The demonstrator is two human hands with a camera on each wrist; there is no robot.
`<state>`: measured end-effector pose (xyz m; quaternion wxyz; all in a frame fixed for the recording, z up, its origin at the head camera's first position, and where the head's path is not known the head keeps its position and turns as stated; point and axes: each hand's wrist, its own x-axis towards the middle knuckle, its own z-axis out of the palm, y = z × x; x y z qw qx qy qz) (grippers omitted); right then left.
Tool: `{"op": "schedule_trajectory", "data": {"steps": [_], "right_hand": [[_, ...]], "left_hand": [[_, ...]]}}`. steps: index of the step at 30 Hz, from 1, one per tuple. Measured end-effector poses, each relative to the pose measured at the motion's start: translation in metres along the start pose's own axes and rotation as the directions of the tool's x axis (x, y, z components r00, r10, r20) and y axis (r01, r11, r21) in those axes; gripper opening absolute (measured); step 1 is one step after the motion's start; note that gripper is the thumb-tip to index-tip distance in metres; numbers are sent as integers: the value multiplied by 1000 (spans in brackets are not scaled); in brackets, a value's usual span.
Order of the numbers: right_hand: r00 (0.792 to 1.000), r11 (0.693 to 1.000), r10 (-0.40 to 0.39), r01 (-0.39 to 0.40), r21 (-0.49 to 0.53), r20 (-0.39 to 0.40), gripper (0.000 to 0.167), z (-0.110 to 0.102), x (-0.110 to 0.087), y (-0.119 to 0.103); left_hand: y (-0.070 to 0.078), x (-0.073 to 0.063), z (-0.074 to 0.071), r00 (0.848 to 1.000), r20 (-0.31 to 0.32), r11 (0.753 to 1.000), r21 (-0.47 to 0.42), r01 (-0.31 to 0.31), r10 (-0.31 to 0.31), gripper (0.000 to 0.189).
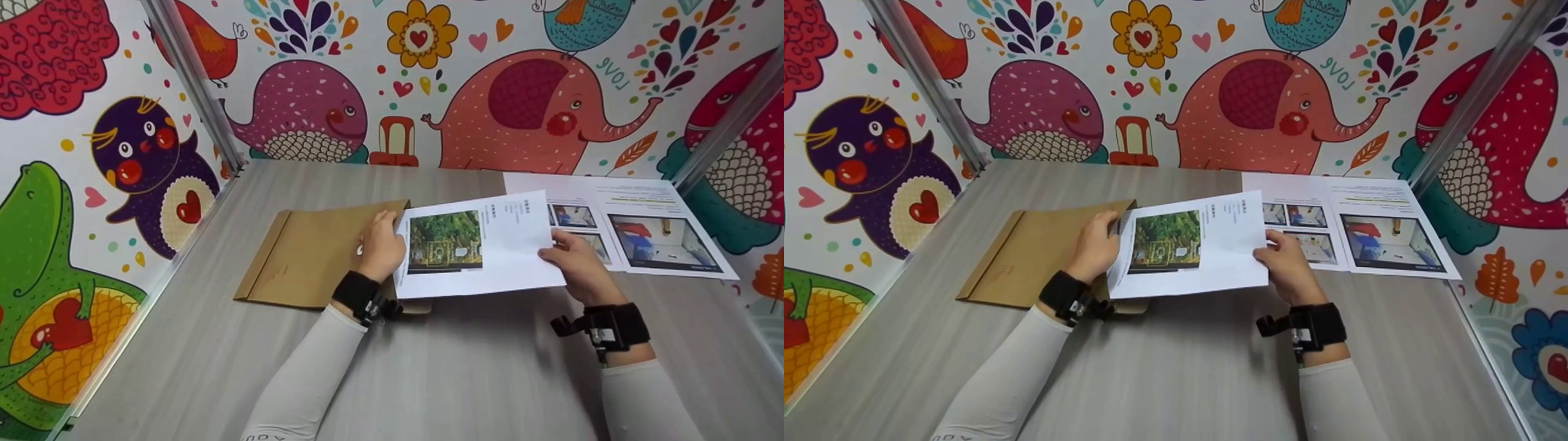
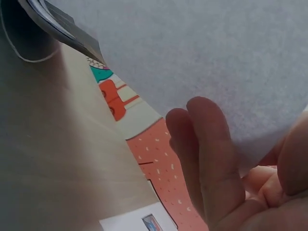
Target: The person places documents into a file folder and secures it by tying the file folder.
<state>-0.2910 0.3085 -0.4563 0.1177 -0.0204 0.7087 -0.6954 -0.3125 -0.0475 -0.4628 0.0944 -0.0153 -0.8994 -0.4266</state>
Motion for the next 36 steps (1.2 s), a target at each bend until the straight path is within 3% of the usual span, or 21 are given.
{"op": "schedule_trajectory", "data": {"steps": [11, 22, 26, 33, 36], "right_hand": [[1000, 1000, 16, -16, -7, -10, 57, 47, 11, 16], [999, 994, 31, -32, -108, -13, 57, 79, 12, 26], [999, 988, 40, -41, -152, -11, 55, 85, 13, 30], [989, 976, 51, -78, -201, -137, 33, 79, 12, 29], [989, 976, 56, -83, -199, -140, 25, 78, 11, 28]], "left_hand": [[14, -10, 6, 997, 74, 999, -31, 36, -34, 51], [36, -29, 28, 989, 144, 1000, 8, -27, 26, 52], [38, -30, 28, 991, 128, 999, -5, -31, 32, 52], [36, -27, 23, 995, 101, 1000, -18, 2, 0, 51], [36, -27, 22, 995, 100, 1000, -15, 2, 0, 52]]}}
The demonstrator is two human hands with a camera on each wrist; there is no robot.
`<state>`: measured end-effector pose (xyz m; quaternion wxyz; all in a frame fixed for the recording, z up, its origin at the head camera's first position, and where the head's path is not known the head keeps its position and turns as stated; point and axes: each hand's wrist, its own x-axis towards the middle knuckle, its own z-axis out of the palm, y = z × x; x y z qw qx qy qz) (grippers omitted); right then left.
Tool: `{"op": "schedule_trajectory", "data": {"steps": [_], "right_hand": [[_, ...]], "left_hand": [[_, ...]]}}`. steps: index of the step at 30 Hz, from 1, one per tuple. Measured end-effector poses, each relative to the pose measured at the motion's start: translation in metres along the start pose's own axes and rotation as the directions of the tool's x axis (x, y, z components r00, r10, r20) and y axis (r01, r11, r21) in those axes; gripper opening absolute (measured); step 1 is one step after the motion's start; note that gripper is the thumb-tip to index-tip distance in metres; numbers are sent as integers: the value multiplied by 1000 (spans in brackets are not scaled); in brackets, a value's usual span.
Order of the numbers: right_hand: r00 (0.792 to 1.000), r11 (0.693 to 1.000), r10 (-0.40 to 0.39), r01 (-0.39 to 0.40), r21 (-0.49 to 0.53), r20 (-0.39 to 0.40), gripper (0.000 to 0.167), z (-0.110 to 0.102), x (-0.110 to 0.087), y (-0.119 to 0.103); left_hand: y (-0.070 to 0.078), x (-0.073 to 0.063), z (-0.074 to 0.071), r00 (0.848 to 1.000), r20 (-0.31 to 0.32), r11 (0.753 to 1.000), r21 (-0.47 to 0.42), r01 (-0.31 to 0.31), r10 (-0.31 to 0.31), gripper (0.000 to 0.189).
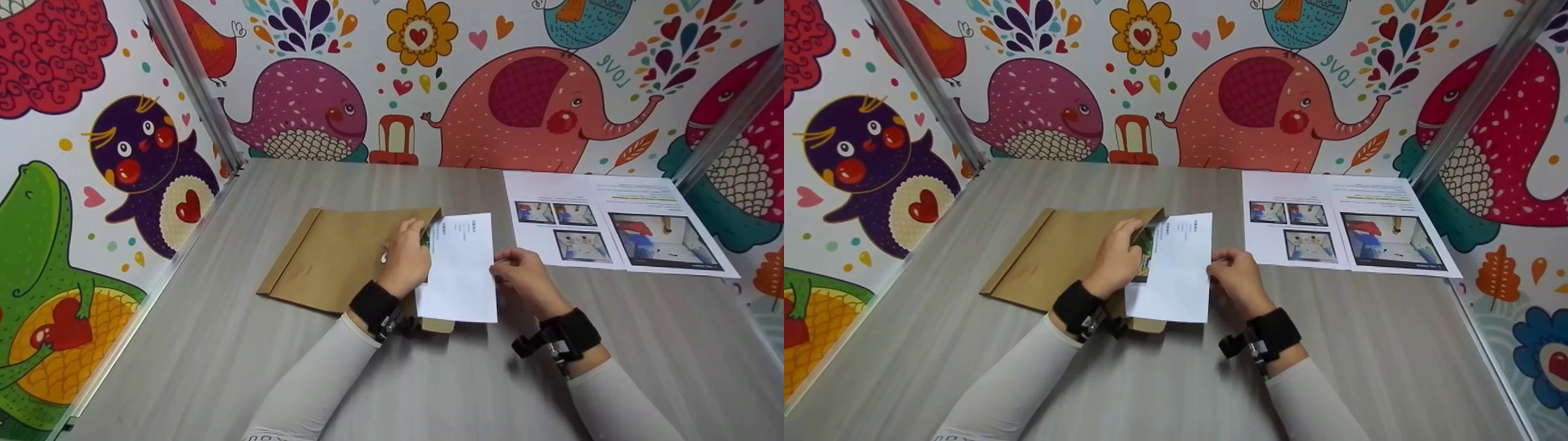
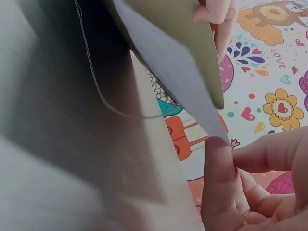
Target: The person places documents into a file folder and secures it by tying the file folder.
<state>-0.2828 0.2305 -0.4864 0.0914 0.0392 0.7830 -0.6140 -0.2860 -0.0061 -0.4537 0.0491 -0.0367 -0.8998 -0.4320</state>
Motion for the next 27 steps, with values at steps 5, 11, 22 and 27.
{"op": "schedule_trajectory", "data": {"steps": [5, 11, 22, 27], "right_hand": [[1000, 1000, 13, -13, -9, 24, 18, 5, -1, 0], [999, 1000, 13, -13, -11, 39, 17, 12, -6, -1], [999, 1000, -26, 26, 5, 22, 21, 38, -14, -2], [996, 997, -81, 81, -5, -24, 15, 58, -16, 2]], "left_hand": [[1, -2, 2, 1000, -5, 1000, 12, -26, 26, 50], [3, -6, 7, 999, -15, 999, 4, -50, 50, 52], [11, -16, 21, 997, 1, 997, 16, -81, 81, 54], [14, -19, 26, 995, 1, 995, 29, -98, 98, 54]]}}
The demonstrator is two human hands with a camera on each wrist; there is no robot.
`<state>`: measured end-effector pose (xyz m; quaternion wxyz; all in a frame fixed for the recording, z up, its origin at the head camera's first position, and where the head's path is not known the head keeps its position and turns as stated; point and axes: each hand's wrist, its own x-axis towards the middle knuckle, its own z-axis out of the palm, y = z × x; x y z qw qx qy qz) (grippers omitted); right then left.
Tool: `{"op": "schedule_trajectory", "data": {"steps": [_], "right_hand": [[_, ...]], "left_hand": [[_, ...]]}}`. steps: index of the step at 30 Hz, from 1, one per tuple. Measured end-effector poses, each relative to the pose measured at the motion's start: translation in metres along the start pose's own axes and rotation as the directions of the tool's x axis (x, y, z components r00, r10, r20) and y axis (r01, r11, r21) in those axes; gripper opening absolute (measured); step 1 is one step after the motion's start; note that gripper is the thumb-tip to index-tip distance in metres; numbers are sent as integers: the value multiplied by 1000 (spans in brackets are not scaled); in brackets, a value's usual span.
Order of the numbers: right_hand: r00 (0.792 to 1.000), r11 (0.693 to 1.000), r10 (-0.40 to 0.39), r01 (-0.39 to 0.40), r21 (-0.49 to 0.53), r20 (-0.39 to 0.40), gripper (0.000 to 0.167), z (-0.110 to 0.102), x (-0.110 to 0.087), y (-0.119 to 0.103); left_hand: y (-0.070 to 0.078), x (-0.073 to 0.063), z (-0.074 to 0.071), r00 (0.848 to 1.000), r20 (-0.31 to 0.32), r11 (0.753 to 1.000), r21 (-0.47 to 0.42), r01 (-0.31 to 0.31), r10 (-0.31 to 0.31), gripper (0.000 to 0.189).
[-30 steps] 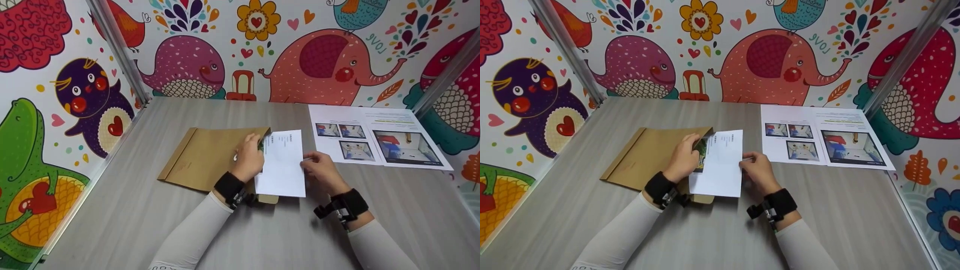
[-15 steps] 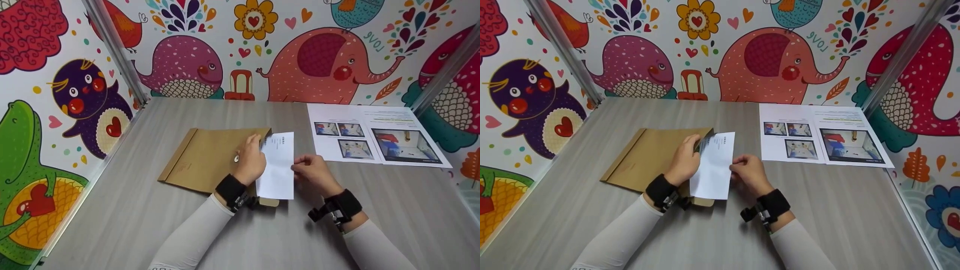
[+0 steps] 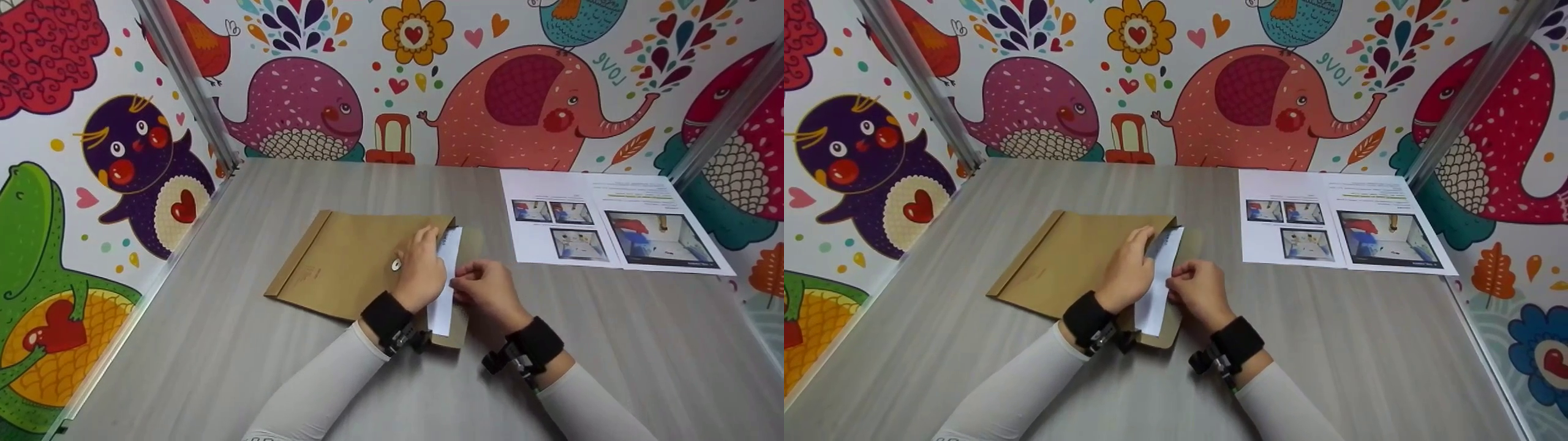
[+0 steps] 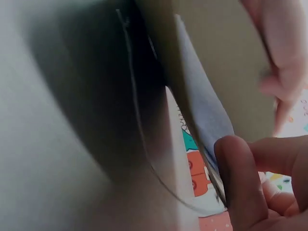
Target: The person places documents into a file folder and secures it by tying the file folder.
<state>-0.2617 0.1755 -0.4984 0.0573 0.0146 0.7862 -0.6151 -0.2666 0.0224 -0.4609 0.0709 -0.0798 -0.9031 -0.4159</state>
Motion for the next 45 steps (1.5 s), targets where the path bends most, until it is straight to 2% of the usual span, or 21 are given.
{"op": "schedule_trajectory", "data": {"steps": [6, 9, 14, 18, 25, 31, 34, 38, 42, 45], "right_hand": [[995, 989, -97, 94, -113, -21, 10, 15, 0, 6], [989, 976, -150, 150, -158, 9, 15, 16, 0, 7], [978, 964, -185, 200, -178, 96, 27, 14, 3, 8], [980, 970, -161, 179, -165, 118, 32, 10, 5, 8], [991, 967, -129, 136, -217, 45, 28, -6, 12, 9], [997, 984, -62, 68, -167, 38, 30, -21, 17, 15], [999, 984, -36, 37, -173, 4, 31, -28, 20, 18], [999, 977, -23, 15, -214, -36, 35, -40, 25, 19], [1000, 976, 10, -10, -217, 1, 43, -53, 29, 16], [1000, 964, 4, 1, -265, 18, 48, -64, 31, 14]], "left_hand": [[5, -4, 1, 999, 6, 999, 12, -33, 33, 53], [6, -5, 1, 999, 19, 999, 11, -41, 41, 55], [-1, -1, 2, 999, 40, 1000, 11, -24, 24, 54], [-13, 10, -1, 999, 48, 999, 35, -1, -1, 52], [-47, 34, -10, 999, 7, 998, 52, 35, -35, 49], [-69, 43, -16, 996, 31, 991, 103, 82, -86, 54], [-72, 45, -18, 995, 29, 988, 121, 94, -98, 59], [-68, 46, -22, 996, 30, 992, 96, 82, -85, 60], [-59, 46, -29, 998, 35, 996, 74, 56, -59, 60], [-52, 45, -32, 999, 33, 995, 102, 16, -20, 61]]}}
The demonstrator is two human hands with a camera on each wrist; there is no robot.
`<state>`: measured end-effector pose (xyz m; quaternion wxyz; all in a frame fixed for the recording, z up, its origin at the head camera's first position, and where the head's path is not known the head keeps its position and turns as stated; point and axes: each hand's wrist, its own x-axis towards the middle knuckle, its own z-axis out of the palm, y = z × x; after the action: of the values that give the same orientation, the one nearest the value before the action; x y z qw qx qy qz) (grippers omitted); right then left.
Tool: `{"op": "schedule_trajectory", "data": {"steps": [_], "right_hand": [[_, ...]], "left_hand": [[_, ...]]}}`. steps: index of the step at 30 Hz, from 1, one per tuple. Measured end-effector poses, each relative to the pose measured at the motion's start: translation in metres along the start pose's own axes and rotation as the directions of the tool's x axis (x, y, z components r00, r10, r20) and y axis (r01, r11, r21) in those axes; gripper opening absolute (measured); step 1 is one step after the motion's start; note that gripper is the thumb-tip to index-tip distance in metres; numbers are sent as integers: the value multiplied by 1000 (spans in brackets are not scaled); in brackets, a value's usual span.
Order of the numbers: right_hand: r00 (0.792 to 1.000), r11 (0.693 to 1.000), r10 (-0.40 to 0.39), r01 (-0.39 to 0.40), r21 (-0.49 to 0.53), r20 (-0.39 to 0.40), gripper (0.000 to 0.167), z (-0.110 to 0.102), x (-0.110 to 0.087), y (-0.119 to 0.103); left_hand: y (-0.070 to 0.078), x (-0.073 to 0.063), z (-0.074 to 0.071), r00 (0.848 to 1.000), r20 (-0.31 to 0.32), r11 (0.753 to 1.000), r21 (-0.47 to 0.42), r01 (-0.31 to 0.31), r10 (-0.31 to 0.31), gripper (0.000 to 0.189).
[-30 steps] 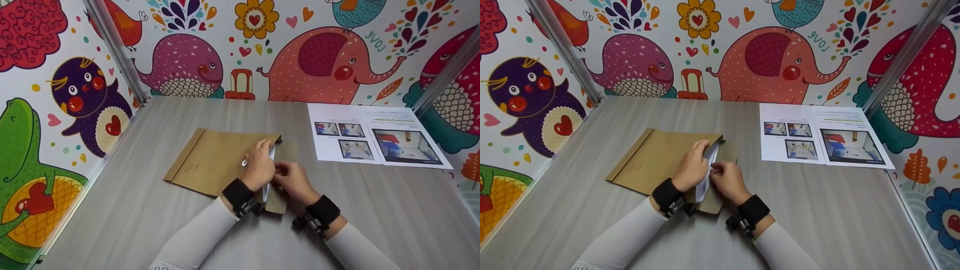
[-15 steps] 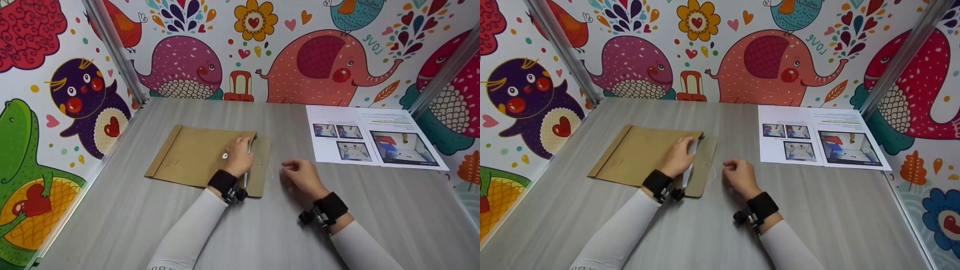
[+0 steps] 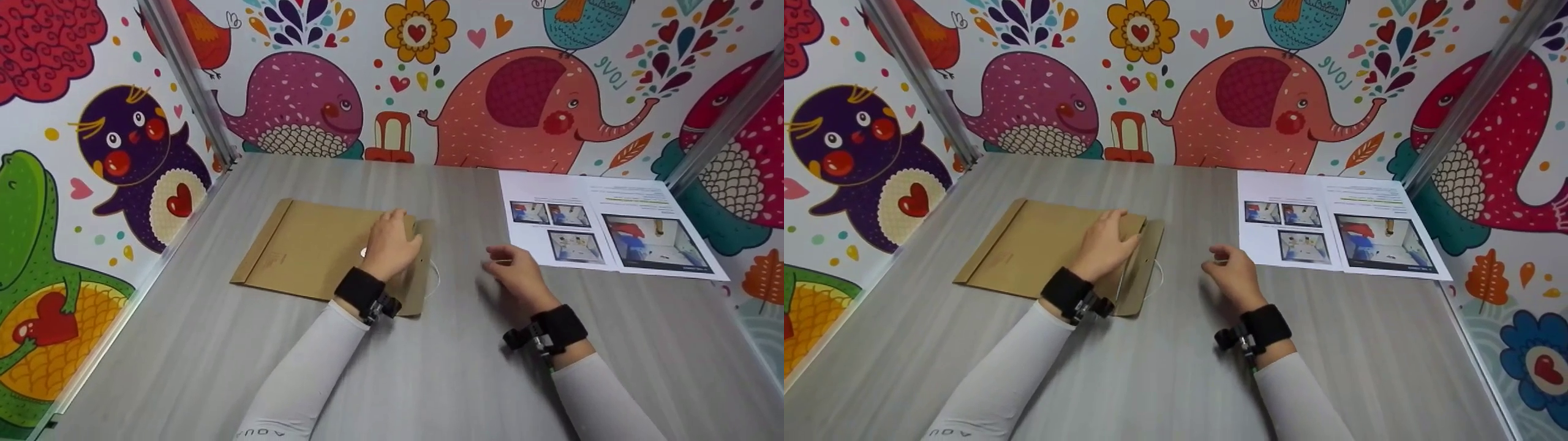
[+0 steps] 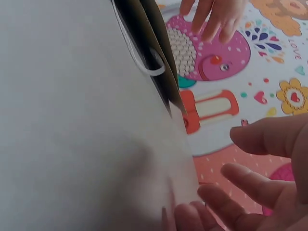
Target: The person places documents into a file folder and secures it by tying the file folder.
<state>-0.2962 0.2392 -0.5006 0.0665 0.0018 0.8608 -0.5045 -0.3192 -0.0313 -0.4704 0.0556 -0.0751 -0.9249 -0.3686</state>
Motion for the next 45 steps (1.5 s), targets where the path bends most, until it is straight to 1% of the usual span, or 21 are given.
{"op": "schedule_trajectory", "data": {"steps": [3, 5, 6, 7, 9, 11, 12, 13, 14, 16, 19, 22, 24, 26, 28, 31, 34, 37, 40, 42, 45], "right_hand": [[999, 996, -37, 35, -87, -22, 51, -11, 2, 4], [996, 983, -76, 67, -174, -47, 53, -18, 3, 7], [993, 971, -98, 82, -224, -63, 54, -22, 4, 9], [988, 953, -132, 105, -284, -79, 55, -25, 4, 10], [979, 905, -180, 126, -407, -98, 59, -32, 6, 14], [977, 862, -188, 114, -495, -101, 65, -39, 8, 17], [978, 845, -184, 107, -524, -97, 68, -42, 9, 18], [980, 831, -176, 98, -548, -93, 71, -45, 10, 20], [983, 825, -158, 81, -559, -92, 73, -49, 10, 22], [986, 823, -132, 55, -565, -97, 75, -57, 11, 25], [985, 829, -122, 33, -558, -124, 75, -72, 11, 33], [982, 836, -99, -5, -549, -161, 75, -87, 10, 44], [982, 842, -69, -37, -539, -175, 75, -96, 11, 52], [984, 839, -45, -55, -542, -170, 74, -101, 11, 58], [987, 835, -27, -64, -547, -156, 68, -102, 12, 63], [991, 825, -11, -66, -562, -132, 54, -101, 12, 64], [990, 829, -1, -80, -554, -144, 40, -101, 11, 61], [985, 835, 10, -103, -541, -172, 36, -105, 6, 56], [974, 844, 49, -159, -512, -222, 42, -110, 0, 53], [960, 845, 81, -209, -492, -269, 49, -115, -3, 54], [935, 841, 123, -276, -466, -332, 63, -121, -7, 59]], "left_hand": [[8, 0, 3, 999, 23, 998, 48, -30, 29, 62], [13, -1, 8, 998, 42, 996, 84, -38, 35, 62], [15, -1, 11, 998, 49, 994, 103, -42, 37, 63], [18, -1, 14, 998, 58, 991, 129, -44, 37, 64], [24, -1, 22, 997, 67, 981, 188, -47, 35, 67], [31, 1, 29, 996, 78, 969, 242, -52, 34, 72], [35, 2, 33, 996, 85, 962, 269, -55, 33, 74], [38, 2, 38, 995, 94, 956, 289, -57, 31, 76], [42, 3, 43, 995, 100, 951, 304, -58, 29, 77], [50, 5, 54, 993, 117, 946, 318, -56, 20, 79], [65, 8, 73, 991, 137, 945, 324, -46, 1, 78], [81, 13, 93, 987, 160, 959, 276, -61, 16, 77], [91, 16, 106, 985, 171, 971, 228, -71, 32, 76], [100, 19, 117, 983, 182, 981, 182, -70, 37, 75], [106, 20, 127, 982, 187, 983, 170, -68, 35, 70], [110, 21, 137, 983, 181, 986, 157, -53, 25, 62], [108, 22, 143, 988, 154, 988, 147, -36, 13, 54], [104, 23, 146, 995, 101, 993, 114, 4, -15, 49], [101, 23, 150, 998, 51, 997, 65, 32, -36, 48], [101, 24, 151, 998, 26, 998, 20, 55, -56, 49], [101, 24, 153, 993, 32, 990, -85, 115, -113, 48]]}}
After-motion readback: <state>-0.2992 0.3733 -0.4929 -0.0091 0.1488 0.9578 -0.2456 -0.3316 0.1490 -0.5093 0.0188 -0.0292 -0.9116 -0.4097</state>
